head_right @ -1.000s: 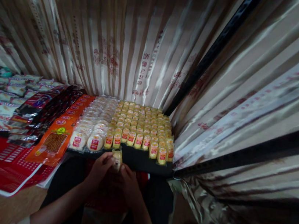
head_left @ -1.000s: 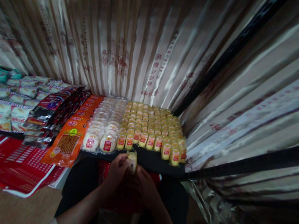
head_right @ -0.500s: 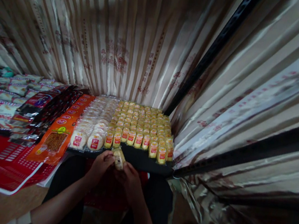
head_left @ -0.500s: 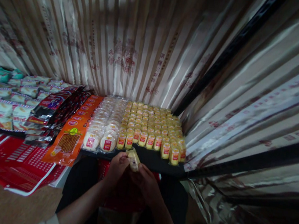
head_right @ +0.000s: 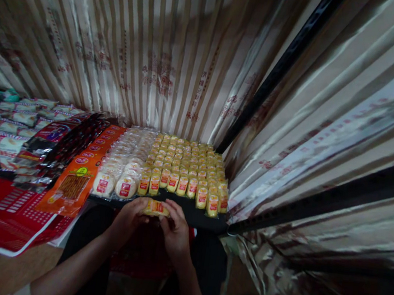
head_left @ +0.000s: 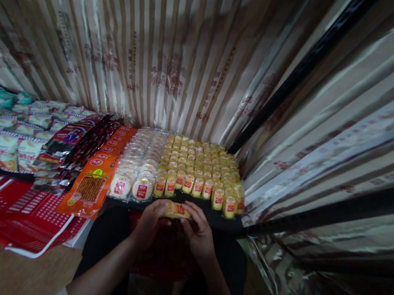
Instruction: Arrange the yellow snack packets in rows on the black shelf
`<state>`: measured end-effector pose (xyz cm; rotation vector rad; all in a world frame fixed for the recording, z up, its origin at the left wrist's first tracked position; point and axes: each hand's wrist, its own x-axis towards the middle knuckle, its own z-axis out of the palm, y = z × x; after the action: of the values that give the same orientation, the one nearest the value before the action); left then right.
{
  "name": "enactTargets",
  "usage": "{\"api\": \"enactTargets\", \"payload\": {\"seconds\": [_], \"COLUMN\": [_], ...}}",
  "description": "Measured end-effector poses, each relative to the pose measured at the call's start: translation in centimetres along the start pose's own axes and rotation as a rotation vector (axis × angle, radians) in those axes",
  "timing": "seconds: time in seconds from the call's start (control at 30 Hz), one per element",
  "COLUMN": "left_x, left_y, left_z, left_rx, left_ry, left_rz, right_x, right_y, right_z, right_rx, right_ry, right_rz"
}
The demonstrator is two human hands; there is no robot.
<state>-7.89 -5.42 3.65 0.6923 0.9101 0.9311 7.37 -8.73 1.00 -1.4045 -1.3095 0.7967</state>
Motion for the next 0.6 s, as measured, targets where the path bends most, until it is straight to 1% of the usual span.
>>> {"api": "enactTargets", "payload": {"seconds": [0.07,0.1,0.2,0.3,0.37,0.43,0.53,0.6], "left_x": [-0.2,-0.3,-0.2,0.2,0.5,0.7,0.9,1.2], "left_y": [0.0,-0.1,-1.0,-2.7,-3.6,-4.1,-4.0,-3.5], "left_z": [0.2,0.3,0.4,0.4,0.5,0.7,0.9,0.8], "left_rx": [0.010,0.003,-0.039,-0.092,-0.106,-0.118,-0.092,-0.005], "left_ry": [0.039,0.058,0.105,0.114,0.108,0.113,0.145,0.163], "left_rz": [0.001,-0.004,0.005,0.001,-0.004,-0.003,0.008,0.028], "right_x": [0.0,0.0,-0.3,-0.6,-0.6,-0.4,0.0,0.3], "right_y": [0.0,0.0,0.3,0.2,-0.1,-0.3,0.0,0.8], "right_z": [0.3,0.4,1.1,1.7,1.8,1.8,1.6,1.4], "right_rx": [0.077,0.149,0.407,0.569,0.594,0.585,0.536,0.458], "right_ry": [0.050,0.091,0.193,0.226,0.212,0.180,0.177,0.199], "right_rz": [0.020,0.057,0.231,0.393,0.438,0.439,0.427,0.391]}}
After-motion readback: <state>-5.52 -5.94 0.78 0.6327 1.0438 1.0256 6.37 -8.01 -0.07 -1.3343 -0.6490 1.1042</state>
